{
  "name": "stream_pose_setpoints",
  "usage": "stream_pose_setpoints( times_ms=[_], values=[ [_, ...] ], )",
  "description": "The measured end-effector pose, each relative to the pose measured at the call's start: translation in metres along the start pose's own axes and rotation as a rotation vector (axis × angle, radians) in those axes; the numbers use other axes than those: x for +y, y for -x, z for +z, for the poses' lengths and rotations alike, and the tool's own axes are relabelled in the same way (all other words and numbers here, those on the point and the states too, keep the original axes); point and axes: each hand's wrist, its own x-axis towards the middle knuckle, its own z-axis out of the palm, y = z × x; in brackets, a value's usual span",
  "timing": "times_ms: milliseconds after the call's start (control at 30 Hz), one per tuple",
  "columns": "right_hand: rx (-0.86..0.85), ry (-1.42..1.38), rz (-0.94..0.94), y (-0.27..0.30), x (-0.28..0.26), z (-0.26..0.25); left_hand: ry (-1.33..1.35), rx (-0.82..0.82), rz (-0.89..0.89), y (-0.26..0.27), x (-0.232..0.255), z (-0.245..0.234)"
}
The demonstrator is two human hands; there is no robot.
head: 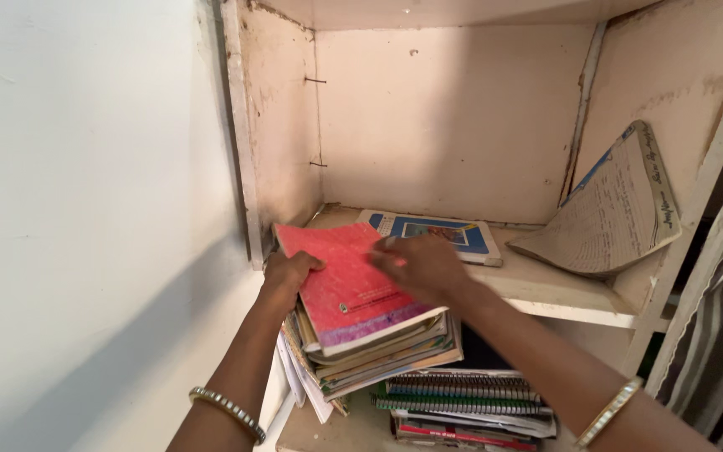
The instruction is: The person removes books and papers from a wall-mounted shelf, wipes the shelf interior with an orange cloth, and wipes the covers of several books before placing them on a bed.
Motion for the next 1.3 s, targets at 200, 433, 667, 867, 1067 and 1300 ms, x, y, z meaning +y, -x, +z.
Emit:
stream_pose_setpoints(
  times_ms=[200, 433, 667, 867, 1067, 1300],
  values=[
    [-0.171, 0.225, 0.273, 0.000, 0.115, -0.020, -0.003, -0.024, 0.029, 0.007, 0.000, -0.005],
    [-0.288, 0.188, 0.477, 0.022, 0.163, -0.009, -0.050, -0.003, 0.019, 0.008, -0.001, -0.004],
    [-0.283, 0.485, 0.346, 0.000, 0.175, 0.006, -0.018, 0.003, -0.006, 0.019, 0.001, -0.002],
    [-0.275, 0.679, 0.171, -0.002, 0.172, 0.016, 0.004, 0.009, -0.010, 0.017, 0.001, -0.002],
    [-0.295, 0.766, 0.202, -0.013, 0.159, 0.021, -0.054, 0.012, 0.029, 0.016, 0.004, -0.003],
    [0.002, 0.224, 0.193, -0.011, 0.189, 0.022, -0.079, 0.041, -0.027, 0.023, 0.012, -0.002]
  ],
)
